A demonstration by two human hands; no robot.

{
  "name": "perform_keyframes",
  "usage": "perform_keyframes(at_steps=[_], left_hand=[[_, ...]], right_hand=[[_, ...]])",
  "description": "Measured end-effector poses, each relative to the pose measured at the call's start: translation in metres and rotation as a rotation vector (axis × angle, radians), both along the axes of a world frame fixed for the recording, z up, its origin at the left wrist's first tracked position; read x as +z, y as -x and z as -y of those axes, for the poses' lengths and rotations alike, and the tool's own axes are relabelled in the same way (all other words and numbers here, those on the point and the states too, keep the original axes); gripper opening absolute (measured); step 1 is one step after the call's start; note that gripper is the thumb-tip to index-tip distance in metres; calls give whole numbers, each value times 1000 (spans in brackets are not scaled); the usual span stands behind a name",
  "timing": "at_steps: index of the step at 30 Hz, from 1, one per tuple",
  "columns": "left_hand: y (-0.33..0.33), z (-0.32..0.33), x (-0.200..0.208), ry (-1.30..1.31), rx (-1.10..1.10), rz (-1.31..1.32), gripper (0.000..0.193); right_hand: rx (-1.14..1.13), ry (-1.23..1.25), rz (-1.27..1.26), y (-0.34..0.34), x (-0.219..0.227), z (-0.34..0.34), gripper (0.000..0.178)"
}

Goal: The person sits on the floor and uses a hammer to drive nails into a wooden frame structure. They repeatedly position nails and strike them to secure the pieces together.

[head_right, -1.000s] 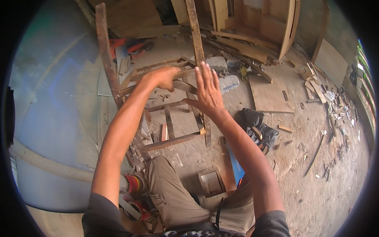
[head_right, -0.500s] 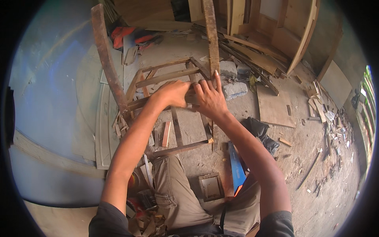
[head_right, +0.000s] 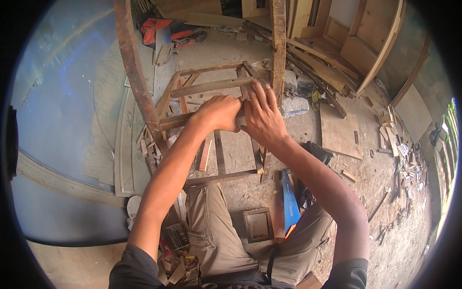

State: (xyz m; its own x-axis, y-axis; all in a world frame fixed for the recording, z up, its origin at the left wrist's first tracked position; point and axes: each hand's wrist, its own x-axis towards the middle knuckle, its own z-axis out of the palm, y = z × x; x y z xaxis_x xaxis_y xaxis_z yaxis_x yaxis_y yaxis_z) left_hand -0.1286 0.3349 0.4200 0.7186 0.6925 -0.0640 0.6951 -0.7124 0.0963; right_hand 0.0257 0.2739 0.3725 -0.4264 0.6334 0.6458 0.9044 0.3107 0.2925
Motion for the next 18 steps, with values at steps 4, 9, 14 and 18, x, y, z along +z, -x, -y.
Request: perform_keyframes(at_steps=[4,9,14,18], left_hand=[[0,2,5,41,54,37,45],[6,3,-1,-18,27,67,45],[5,5,0,-20,-5,53,43],[-3,10,0,12,-15,70,39]], right_hand=[[55,211,16,-12,-1,-13,66],[38,197,17,-6,-6,-16,64],[49,161,-2,-9,-12,-14,62],[37,150,-15,-15,-15,-8,58]])
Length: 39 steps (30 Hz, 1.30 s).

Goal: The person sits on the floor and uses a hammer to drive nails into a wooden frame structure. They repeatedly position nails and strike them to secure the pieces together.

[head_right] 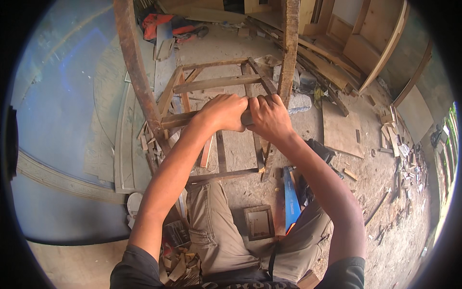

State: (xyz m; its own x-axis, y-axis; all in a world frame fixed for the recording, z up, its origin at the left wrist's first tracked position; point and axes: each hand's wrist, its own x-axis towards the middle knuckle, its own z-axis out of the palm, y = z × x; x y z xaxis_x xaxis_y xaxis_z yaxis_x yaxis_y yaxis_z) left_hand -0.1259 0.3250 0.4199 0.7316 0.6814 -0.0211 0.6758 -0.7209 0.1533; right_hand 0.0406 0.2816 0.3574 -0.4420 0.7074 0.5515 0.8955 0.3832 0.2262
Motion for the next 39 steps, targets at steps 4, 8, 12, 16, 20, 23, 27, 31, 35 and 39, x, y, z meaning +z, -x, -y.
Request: perform_keyframes(at_steps=[4,8,12,16,20,23,27,31,35,39], left_hand=[[-10,0,2,13,-51,-20,38],[-24,-2,-2,-84,-113,-32,46],[-20,7,-21,-447,-211,216,39],[18,43,-36,-611,-425,610,25],[86,82,-81,-853,-24,1027,24],[119,82,-109,-599,396,1247,48],[122,84,-141,137,487,1177,50],[111,83,-145,250,450,1233,51],[110,75,-163,251,404,1300,56],[107,73,-164,222,382,1255,57]], right_hand=[[-32,17,-35,-8,0,3,56],[-87,35,-58,-18,3,9,61],[-122,82,-100,-33,3,13,66],[-90,36,-169,-48,-9,19,68],[-111,35,-205,-62,-10,28,68],[-116,10,-229,-65,-18,31,66],[-135,28,-264,-67,-21,39,65],[-169,59,-293,-75,-27,46,63],[-207,69,-310,-81,-34,55,61],[-238,36,-335,-84,-40,61,61]])
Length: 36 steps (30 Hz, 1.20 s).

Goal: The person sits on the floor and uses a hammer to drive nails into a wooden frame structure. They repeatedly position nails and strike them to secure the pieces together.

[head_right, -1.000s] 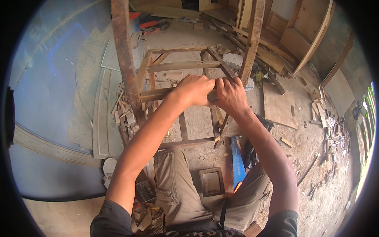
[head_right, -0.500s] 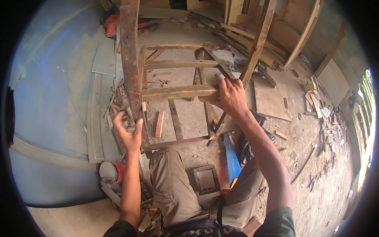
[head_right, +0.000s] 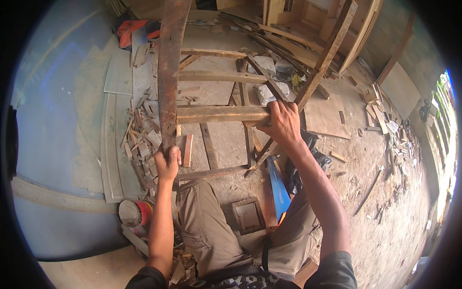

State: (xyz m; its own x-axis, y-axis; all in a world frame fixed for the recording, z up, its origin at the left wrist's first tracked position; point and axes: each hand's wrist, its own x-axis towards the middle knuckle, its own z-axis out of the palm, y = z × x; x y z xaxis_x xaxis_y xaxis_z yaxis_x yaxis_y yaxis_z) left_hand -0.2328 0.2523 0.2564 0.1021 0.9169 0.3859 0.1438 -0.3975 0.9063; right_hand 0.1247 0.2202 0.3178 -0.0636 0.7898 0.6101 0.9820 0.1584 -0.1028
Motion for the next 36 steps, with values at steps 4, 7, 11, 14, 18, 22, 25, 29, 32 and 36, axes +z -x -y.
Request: perform_keyframes(at_steps=[4,7,11,14,18,22,25,29,32,36], left_hand=[[-9,-12,12,-65,21,-111,57],[-21,-33,19,-138,41,-185,57],[-30,-65,58,-161,1,-383,59],[-66,-62,130,-390,-60,-563,57],[-106,-52,207,-463,-89,-928,71],[-141,-31,232,-541,-116,-1201,79],[-153,-33,233,-627,-117,-1321,86],[-185,-44,243,-633,-124,-1565,85],[-205,-50,247,-659,-168,-1677,83],[-215,-61,243,-683,-150,-1711,80]], right_hand=[[-50,-5,-43,-9,-7,4,56],[-114,-20,-59,-17,-11,8,55],[-192,-56,-187,-16,-24,12,57],[-247,-55,-378,-18,-59,16,56],[-260,-24,-736,11,-92,17,50],[-112,-95,-1124,40,-113,19,46],[-124,-61,-1265,65,-119,17,46],[-46,-34,-1407,81,-142,8,44],[22,38,-1526,100,-152,5,42],[22,35,-1623,118,-166,-7,44]])
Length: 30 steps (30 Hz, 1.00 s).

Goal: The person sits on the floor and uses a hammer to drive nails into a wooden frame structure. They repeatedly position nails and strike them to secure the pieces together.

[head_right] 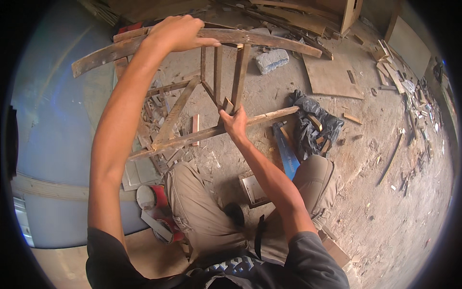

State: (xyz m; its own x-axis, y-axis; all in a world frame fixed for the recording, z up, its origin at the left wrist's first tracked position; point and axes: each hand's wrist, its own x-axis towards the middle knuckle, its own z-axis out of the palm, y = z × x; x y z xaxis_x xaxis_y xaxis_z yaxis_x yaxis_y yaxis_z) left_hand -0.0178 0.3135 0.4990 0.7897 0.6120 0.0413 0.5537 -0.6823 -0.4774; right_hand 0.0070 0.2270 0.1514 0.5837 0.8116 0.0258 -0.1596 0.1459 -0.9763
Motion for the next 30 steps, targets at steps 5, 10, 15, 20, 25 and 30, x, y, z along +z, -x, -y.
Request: perform_keyframes(at_steps=[5,10,15,20,25,30], left_hand=[[42,-21,-25,24,22,131,80],[59,-5,-100,221,143,287,71],[52,7,-163,272,108,438,66],[62,1,-200,325,184,449,63],[74,27,-228,274,148,454,54],[84,37,-240,414,107,700,42]], right_hand=[[-34,83,201,-17,-11,-16,50],[-83,17,302,-59,-57,-37,48],[0,76,329,-95,-125,-37,48],[96,207,374,-93,-133,-14,54],[159,321,298,-88,-137,-5,54],[125,352,318,-72,-157,-9,53]])
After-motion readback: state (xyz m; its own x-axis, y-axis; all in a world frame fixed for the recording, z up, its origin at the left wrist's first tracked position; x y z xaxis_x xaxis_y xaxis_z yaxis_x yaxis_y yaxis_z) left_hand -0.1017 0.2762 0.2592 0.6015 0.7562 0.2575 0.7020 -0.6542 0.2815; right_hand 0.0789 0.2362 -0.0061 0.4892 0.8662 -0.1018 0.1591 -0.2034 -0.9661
